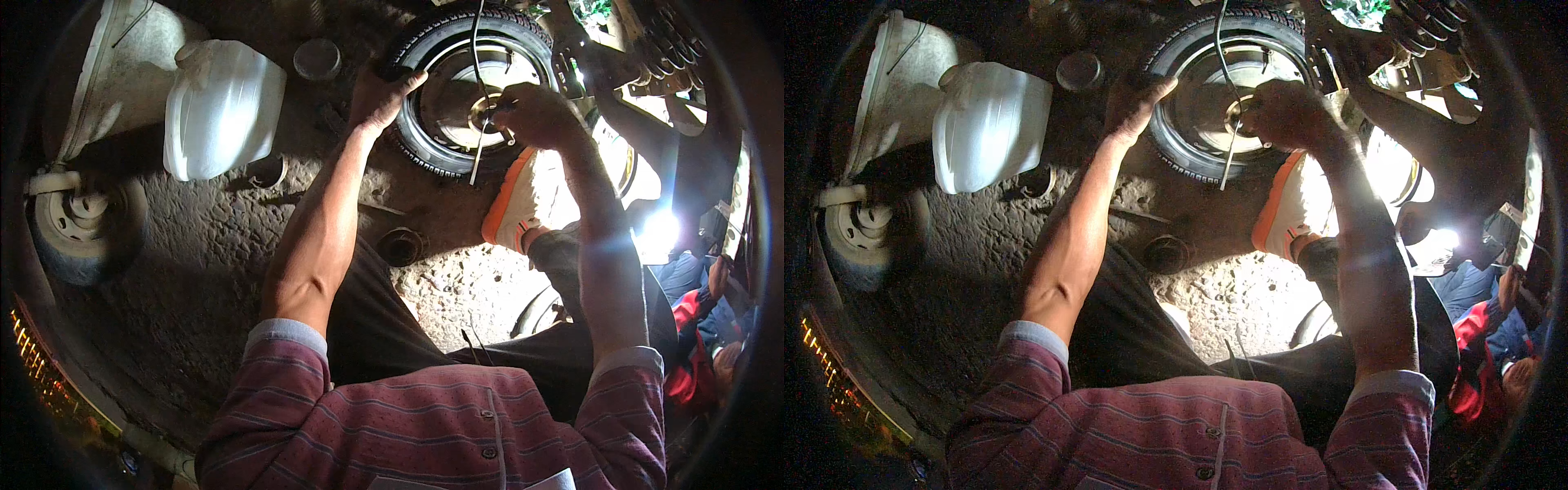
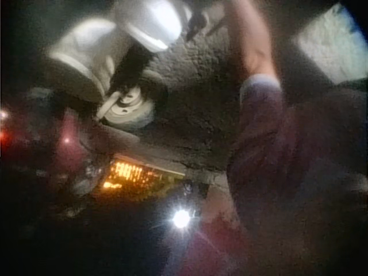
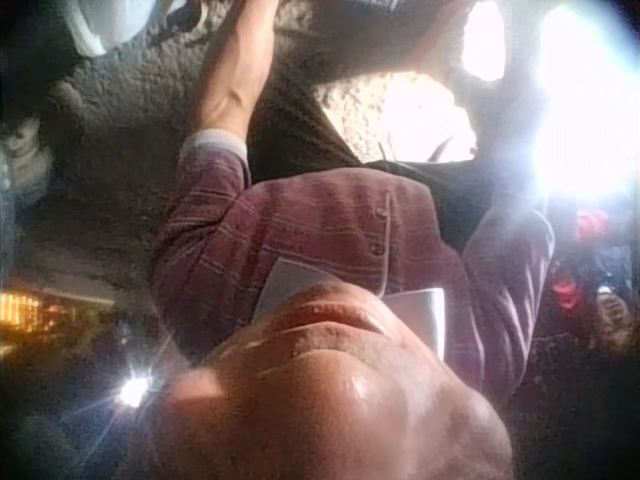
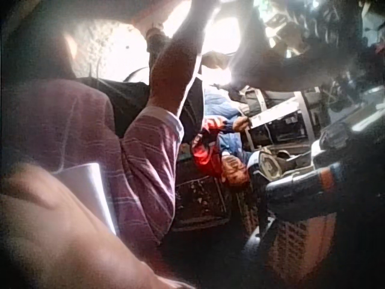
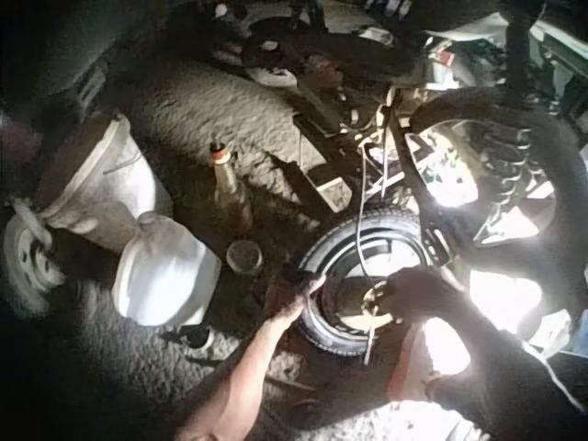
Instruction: The person uses a metal tire lever to pry the bead of a small tire off its rim. They repeatedly insert the lever between the tire and rim, lever the bead over the edge, and reposition the tool around the circumference.
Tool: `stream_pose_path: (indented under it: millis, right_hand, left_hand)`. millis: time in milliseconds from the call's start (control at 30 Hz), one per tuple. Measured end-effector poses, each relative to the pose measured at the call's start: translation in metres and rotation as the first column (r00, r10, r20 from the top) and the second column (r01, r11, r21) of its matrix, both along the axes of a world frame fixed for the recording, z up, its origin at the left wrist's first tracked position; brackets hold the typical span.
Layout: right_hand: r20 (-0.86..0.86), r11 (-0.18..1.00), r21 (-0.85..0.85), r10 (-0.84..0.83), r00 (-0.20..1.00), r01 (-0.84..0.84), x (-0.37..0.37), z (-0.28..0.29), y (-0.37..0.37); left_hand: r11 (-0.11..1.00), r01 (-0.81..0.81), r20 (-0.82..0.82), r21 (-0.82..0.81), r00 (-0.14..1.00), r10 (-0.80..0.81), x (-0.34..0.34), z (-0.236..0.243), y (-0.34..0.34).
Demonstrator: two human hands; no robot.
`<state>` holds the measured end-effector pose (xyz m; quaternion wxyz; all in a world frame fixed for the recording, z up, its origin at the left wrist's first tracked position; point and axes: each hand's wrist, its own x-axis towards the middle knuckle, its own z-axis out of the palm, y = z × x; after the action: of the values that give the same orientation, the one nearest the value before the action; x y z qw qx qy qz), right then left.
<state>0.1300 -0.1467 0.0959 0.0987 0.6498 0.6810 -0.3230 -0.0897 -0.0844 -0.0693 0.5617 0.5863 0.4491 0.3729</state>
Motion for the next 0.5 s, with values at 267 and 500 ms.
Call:
stream_pose_path:
  millis: [267, 500]
  right_hand:
    - [-0.072, 0.967, -0.012, -0.253, 0.965, 0.253, 0.005, 0.0, -0.005]
    - [-0.082, 0.98, 0.078, -0.176, 0.981, 0.182, 0.002, -0.015, 0.0]
  left_hand:
    - [0.997, 0.019, 0.043, -0.081, 0.999, -0.016, 0.0, -0.001, 0.004]
    - [0.998, 0.002, 0.058, -0.07, 0.998, 0.002, 0.002, -0.002, 0.005]
